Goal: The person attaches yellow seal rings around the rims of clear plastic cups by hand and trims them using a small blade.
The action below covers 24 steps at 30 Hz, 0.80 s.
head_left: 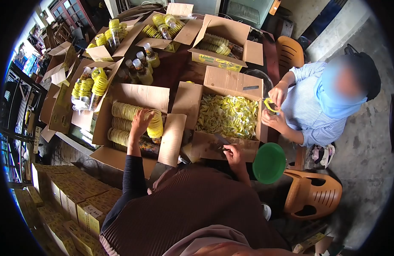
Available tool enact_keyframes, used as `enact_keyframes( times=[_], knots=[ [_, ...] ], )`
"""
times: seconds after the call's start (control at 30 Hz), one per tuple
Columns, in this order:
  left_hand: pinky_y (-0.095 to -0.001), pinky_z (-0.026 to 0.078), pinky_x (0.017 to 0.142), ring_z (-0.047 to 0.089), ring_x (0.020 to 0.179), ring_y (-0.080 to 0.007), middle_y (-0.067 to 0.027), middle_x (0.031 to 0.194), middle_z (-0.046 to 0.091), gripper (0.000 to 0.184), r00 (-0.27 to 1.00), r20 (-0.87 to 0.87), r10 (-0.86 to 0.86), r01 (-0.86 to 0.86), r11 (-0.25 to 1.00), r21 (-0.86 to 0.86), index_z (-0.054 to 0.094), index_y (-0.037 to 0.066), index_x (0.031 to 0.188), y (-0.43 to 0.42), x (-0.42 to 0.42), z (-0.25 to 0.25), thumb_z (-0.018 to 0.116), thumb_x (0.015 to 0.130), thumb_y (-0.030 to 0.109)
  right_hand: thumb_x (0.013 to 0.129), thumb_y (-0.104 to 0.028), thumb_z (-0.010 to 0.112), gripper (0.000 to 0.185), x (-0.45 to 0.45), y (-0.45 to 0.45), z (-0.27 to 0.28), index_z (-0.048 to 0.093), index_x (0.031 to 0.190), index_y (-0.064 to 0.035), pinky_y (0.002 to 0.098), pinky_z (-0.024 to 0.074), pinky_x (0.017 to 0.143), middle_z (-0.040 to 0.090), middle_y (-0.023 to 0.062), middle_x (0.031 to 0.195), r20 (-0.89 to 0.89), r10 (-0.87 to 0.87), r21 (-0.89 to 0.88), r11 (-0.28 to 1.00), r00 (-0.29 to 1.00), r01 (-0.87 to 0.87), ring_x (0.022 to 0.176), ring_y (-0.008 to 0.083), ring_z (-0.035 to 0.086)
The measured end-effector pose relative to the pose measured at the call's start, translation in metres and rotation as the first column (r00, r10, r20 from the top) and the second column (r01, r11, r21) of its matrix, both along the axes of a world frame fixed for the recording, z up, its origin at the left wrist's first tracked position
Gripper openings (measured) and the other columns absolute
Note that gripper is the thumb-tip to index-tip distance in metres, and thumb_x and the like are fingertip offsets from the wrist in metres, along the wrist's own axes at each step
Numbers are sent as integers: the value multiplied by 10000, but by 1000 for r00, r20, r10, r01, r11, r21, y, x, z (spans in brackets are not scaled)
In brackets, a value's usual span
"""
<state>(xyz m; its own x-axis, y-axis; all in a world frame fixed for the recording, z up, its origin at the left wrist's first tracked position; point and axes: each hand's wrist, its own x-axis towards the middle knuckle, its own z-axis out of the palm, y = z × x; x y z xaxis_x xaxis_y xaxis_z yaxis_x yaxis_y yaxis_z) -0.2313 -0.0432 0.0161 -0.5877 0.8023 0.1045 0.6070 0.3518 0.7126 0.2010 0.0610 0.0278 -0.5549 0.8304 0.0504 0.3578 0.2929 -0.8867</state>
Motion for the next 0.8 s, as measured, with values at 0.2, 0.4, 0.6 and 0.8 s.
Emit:
enact_keyframes(
  times=[0.2, 0.4, 0.6, 0.8],
  knots=[
    [-499, 381, 971, 493, 1185, -309, -89, 1264, 564, 572, 989, -134, 59, -94, 957, -274, 609, 93, 1211, 0, 9, 9, 629, 831, 521, 868, -57, 621, 202, 2, 1, -1, 607, 1066, -20, 312, 498, 720, 577, 104, 994, 38, -9, 3, 1000, 999, 9, 808, 212, 616],
    [-490, 386, 983, 487, 1218, -312, -100, 1301, 557, 608, 993, -98, 58, -84, 956, -281, 586, 77, 1248, 1, 12, 21, 622, 841, 527, 860, -47, 627, 201, 4, 1, -1, 610, 1059, -20, 311, 495, 706, 576, 105, 981, 31, -22, 24, 999, 999, 21, 789, 211, 613],
    [-426, 458, 916, 572, 1104, -335, -188, 1217, 588, 617, 992, 56, 111, -109, 993, -45, 471, 108, 1373, -10, 4, -9, 595, 893, 475, 852, -36, 629, 200, 11, 0, -4, 601, 1049, -21, 315, 498, 711, 579, 108, 986, 42, -52, 31, 998, 998, 51, 800, 232, 613],
    [-414, 490, 837, 621, 972, -316, -166, 1130, 627, 485, 998, -27, 62, -64, 994, -87, 581, 182, 1297, -9, 16, 2, 614, 889, 441, 843, -37, 631, 212, 16, -9, 2, 602, 1052, -26, 327, 506, 718, 589, 107, 988, 102, -64, 49, 997, 993, 59, 809, 247, 625]
  ],
)
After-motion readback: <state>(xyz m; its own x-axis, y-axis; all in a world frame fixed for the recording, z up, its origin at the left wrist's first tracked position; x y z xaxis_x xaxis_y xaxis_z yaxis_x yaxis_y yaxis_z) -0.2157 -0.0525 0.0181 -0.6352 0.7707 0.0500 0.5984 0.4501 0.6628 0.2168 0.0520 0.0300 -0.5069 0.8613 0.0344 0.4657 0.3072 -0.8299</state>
